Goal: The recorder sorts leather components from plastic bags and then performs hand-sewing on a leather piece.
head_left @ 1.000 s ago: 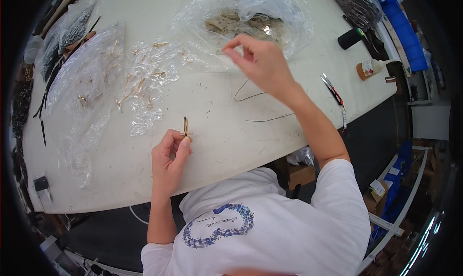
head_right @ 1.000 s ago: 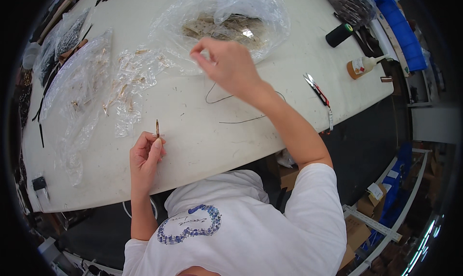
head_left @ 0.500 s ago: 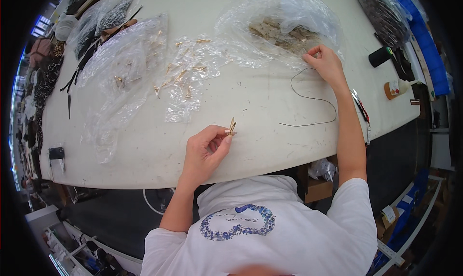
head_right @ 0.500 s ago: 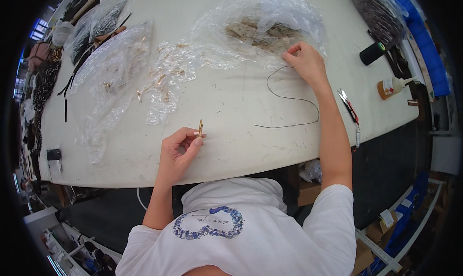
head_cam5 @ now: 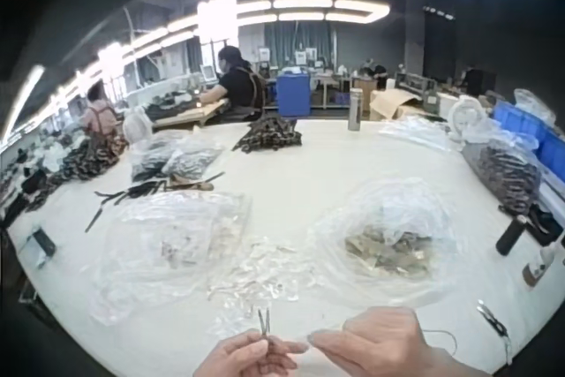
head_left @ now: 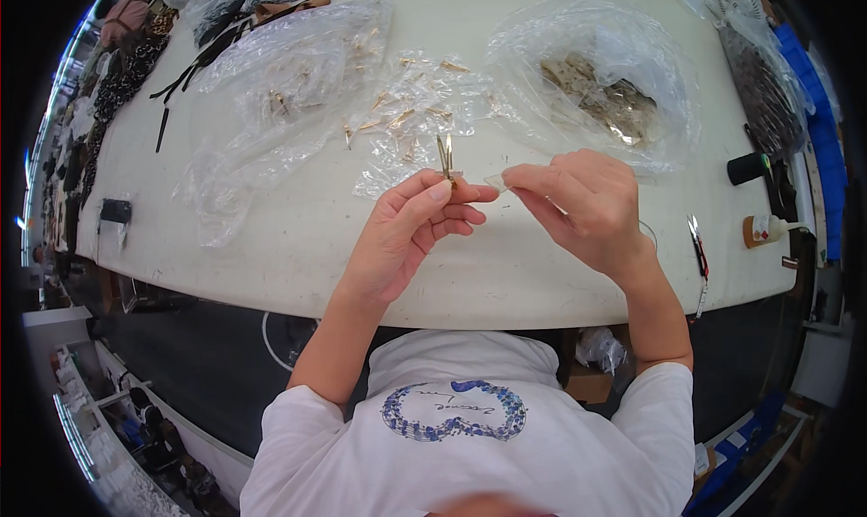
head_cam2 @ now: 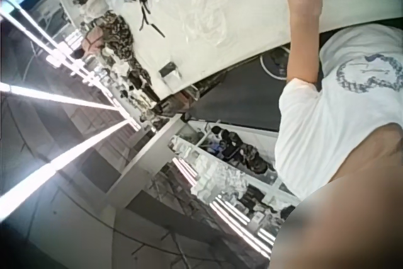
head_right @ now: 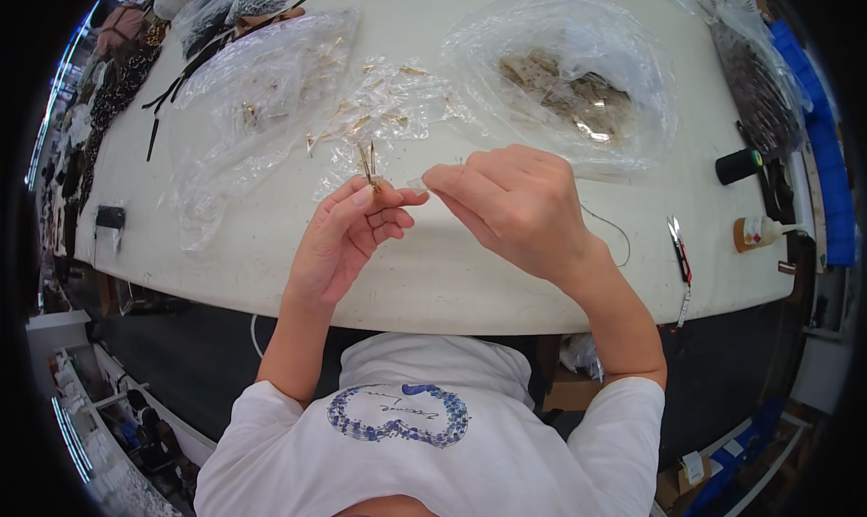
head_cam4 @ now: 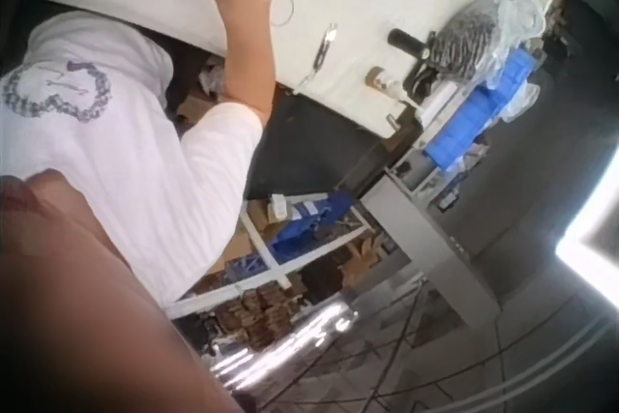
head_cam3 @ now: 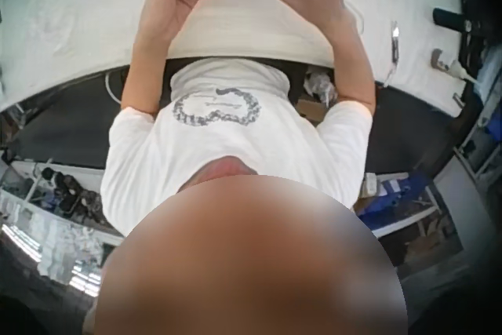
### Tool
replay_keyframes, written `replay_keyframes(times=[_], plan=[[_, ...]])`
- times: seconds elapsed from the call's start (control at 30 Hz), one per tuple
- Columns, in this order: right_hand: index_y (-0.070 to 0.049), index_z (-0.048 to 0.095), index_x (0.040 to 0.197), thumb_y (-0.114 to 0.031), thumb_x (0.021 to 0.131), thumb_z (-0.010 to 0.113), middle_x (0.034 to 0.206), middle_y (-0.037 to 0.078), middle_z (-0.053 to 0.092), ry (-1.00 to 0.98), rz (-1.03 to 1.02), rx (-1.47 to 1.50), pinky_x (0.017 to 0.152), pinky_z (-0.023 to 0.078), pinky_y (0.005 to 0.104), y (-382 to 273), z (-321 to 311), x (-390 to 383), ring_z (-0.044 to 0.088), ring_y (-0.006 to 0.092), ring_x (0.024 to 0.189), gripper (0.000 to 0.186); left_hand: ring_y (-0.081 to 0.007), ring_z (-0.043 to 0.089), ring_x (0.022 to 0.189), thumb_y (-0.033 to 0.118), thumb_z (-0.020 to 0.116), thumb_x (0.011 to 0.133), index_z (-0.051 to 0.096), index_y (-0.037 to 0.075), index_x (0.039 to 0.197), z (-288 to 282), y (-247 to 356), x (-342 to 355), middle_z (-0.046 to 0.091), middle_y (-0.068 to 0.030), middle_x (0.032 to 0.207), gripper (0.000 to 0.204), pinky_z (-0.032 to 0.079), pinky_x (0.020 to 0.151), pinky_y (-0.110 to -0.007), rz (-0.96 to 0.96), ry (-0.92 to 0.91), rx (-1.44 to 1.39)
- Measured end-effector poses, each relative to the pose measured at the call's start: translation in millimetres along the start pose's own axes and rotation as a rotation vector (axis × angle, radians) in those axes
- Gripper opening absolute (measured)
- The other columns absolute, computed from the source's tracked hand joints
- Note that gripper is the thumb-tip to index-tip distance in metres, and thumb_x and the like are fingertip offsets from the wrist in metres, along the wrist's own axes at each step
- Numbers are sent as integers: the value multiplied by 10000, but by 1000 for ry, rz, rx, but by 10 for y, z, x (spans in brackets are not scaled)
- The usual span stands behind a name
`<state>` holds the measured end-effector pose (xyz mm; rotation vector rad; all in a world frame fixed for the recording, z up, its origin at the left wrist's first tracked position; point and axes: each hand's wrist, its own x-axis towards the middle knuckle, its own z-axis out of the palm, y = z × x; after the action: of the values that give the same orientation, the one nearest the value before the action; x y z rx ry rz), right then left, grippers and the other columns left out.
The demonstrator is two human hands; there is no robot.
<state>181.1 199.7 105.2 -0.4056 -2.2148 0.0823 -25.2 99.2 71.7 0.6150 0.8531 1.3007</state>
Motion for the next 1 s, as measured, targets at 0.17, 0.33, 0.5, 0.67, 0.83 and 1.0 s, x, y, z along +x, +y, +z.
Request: replay_keyframes(times=[0.17, 0.33, 0.5, 0.67, 0.83, 1.0], plan=[[-142, 708, 892, -49, 692, 745, 569, -13, 417, -108, 9, 13, 449, 378, 307, -77, 186, -103, 452, 150, 480, 223, -197, 681, 933, 180, 515, 1010, 629, -17, 1040, -36, -47, -3, 679, -151, 1071, 230, 550, 875, -319, -23, -17, -1], [-134, 732, 957, -43, 693, 763, 570, -11, 428, -173, -31, -25, 444, 352, 305, -91, 228, -195, 437, 151, 479, 281, -180, 682, 924, 161, 544, 999, 661, -20, 1031, -121, -84, -16, 694, -121, 1035, 218, 550, 876, -317, -35, -30, 34], [-135, 731, 1033, -48, 828, 691, 580, -4, 432, -85, 296, 148, 452, 340, 278, -96, 203, -194, 400, 117, 483, 226, -152, 673, 928, 135, 579, 983, 686, -17, 1016, -84, -141, 2, 704, -100, 1014, 188, 543, 876, -301, 64, -29, 211], [-89, 717, 1117, -36, 901, 623, 571, -74, 312, -241, 875, 656, 518, 236, 232, -29, 153, -200, 270, 38, 541, 242, -180, 666, 896, 153, 574, 974, 674, -17, 968, -20, -164, -14, 699, -122, 969, 198, 527, 855, -325, 180, 25, 364], [-72, 729, 1086, -39, 888, 669, 614, -114, 360, -322, 862, 869, 504, 215, 212, -25, 136, -228, 274, 8, 550, 210, -177, 653, 857, 185, 569, 973, 661, -13, 959, -63, -161, 45, 679, -115, 944, 219, 527, 831, -312, -10, -14, 126], [-77, 744, 1024, -70, 878, 702, 619, -111, 415, -371, 849, 980, 504, 231, 202, -22, 121, -242, 290, -1, 544, 153, -179, 644, 816, 199, 538, 984, 637, -8, 966, -51, -194, 63, 660, -113, 931, 231, 528, 809, -301, -175, -78, -101]])
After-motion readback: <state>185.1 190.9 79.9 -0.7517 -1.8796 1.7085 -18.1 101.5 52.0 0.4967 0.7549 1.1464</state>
